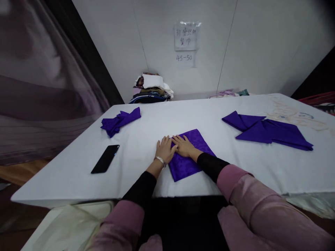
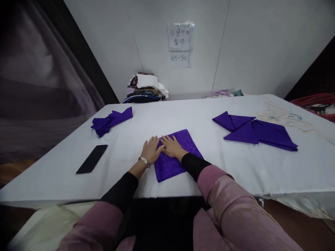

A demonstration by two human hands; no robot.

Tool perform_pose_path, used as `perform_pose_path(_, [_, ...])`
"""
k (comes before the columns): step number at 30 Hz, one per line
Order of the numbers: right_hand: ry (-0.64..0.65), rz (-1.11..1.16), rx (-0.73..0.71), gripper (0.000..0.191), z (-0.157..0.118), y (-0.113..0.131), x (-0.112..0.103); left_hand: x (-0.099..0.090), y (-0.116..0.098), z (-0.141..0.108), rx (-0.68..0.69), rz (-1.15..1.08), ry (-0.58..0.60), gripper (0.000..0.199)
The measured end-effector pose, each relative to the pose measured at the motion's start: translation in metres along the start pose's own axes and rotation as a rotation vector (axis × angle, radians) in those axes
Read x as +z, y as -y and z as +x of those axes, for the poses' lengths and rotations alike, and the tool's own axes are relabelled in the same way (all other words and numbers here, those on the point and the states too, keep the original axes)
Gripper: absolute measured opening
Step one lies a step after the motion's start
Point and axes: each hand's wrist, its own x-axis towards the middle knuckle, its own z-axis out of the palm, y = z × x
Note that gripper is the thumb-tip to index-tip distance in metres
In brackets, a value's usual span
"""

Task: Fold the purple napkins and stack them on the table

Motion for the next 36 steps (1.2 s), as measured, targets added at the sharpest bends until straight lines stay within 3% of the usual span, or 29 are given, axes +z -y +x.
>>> perform_pose_path(4, [0.014,0.005,0.01,0.057,0.001,-0.001,-0.001,0.018,0.004,0.016,-0.117,0.036,0.118,0.07])
perform_pose_path(9, [0.012,0.017,0.024,0.059,0.003,-0.004,0.002,0.026,0.008,0.013,-0.115,0.081,0.133,0.077])
perform_pose_path(16, [-0.03,0.042,0.269,0.074,-0.007,-0.04,-0.004,0.028,0.006,0.013,-0.11,0.151,0.125,0.086])
perform_pose_path(24, [-0.009,0.004,0.479,0.075,-0.038,-0.087,-0.015,0.026,0.005,0.014,-0.118,0.151,0.145,0.089])
perform_pose_path(29, [-0.013,0.001,0.571,0.073,-0.057,-0.092,-0.025,0.027,0.005,0.014,-0.11,0.147,0.139,0.089])
perform_pose_path(31, [-0.06,-0.025,0.512,0.075,-0.065,-0.078,-0.025,0.028,0.005,0.014,-0.108,0.149,0.139,0.089])
perform_pose_path(36, [-0.056,-0.047,0.115,0.077,-0.082,-0.032,-0.009,0.029,0.005,0.015,-0.096,0.132,0.122,0.087])
